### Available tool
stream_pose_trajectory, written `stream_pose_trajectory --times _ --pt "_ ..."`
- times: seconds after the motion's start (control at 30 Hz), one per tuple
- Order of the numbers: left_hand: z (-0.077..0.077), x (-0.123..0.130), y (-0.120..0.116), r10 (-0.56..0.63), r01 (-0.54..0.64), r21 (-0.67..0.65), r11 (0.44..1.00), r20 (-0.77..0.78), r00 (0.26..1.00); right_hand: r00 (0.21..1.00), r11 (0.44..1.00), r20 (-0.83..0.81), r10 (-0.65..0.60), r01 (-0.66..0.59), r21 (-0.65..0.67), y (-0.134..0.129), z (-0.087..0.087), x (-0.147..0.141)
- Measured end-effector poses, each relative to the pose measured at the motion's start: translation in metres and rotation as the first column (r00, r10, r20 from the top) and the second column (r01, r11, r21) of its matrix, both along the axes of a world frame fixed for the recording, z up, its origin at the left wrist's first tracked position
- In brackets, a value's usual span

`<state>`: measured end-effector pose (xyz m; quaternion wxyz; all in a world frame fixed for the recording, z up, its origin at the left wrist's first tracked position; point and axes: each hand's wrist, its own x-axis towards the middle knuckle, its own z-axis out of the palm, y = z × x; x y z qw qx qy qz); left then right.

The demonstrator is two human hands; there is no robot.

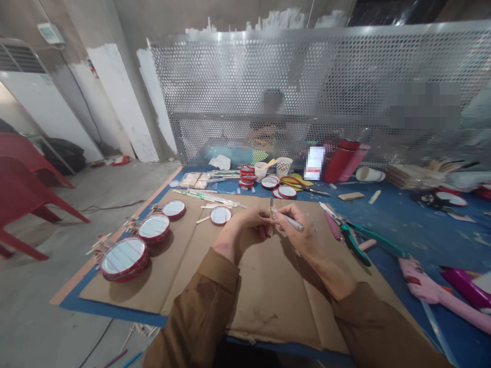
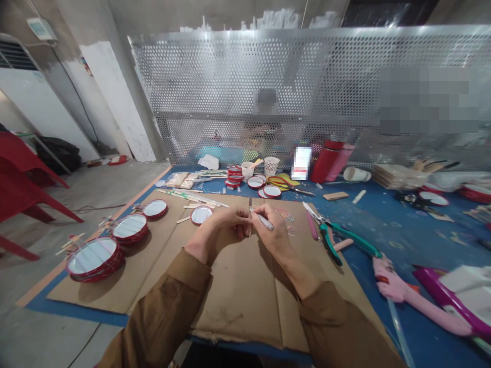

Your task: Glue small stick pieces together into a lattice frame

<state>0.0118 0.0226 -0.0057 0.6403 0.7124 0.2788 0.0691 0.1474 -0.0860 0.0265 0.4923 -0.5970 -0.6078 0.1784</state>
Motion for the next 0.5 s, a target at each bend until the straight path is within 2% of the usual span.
stream_pose_trajectory --times 0.17,0.5 --pt "0.0027 0.0002 -0.0007 0.000 0.000 -0.022 1.000 0.002 1.000 0.994 1.000 -0.110 -0.005 0.004 -0.009 0.0030 -0.0061 0.0024" --pt "0.0062 -0.0001 -0.0033 0.014 -0.014 0.014 1.000 -0.030 0.999 1.000 0.999 -0.005 -0.013 0.013 -0.042 -0.0004 0.0016 -0.0017"
